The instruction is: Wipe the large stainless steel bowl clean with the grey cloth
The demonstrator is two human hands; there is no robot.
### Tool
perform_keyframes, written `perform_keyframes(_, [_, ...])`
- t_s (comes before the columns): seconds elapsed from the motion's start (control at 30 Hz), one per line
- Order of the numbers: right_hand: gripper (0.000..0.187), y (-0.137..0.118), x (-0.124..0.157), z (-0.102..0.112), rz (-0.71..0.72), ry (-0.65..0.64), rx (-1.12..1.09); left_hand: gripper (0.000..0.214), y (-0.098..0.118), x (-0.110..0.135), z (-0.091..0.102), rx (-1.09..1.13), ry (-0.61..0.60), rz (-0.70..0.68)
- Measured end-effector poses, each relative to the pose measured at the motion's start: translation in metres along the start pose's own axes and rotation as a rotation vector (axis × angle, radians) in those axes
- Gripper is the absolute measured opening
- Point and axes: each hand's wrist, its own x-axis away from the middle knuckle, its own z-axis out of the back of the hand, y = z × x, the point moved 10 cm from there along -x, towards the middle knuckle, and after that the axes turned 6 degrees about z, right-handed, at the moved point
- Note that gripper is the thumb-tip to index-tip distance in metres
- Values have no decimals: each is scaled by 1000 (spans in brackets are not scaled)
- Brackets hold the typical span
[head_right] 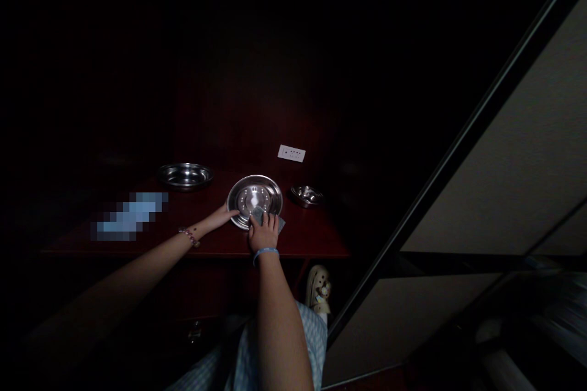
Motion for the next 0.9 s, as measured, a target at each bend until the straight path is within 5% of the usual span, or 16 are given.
perform_keyframes(0.53, [49,-13,2,1,36,-31,-1,62,12,6,-3,-75,-9,-21])
perform_keyframes(0.9, [58,-45,4,4,256,3,-58,59,26,12,-8,-71,-35,-14])
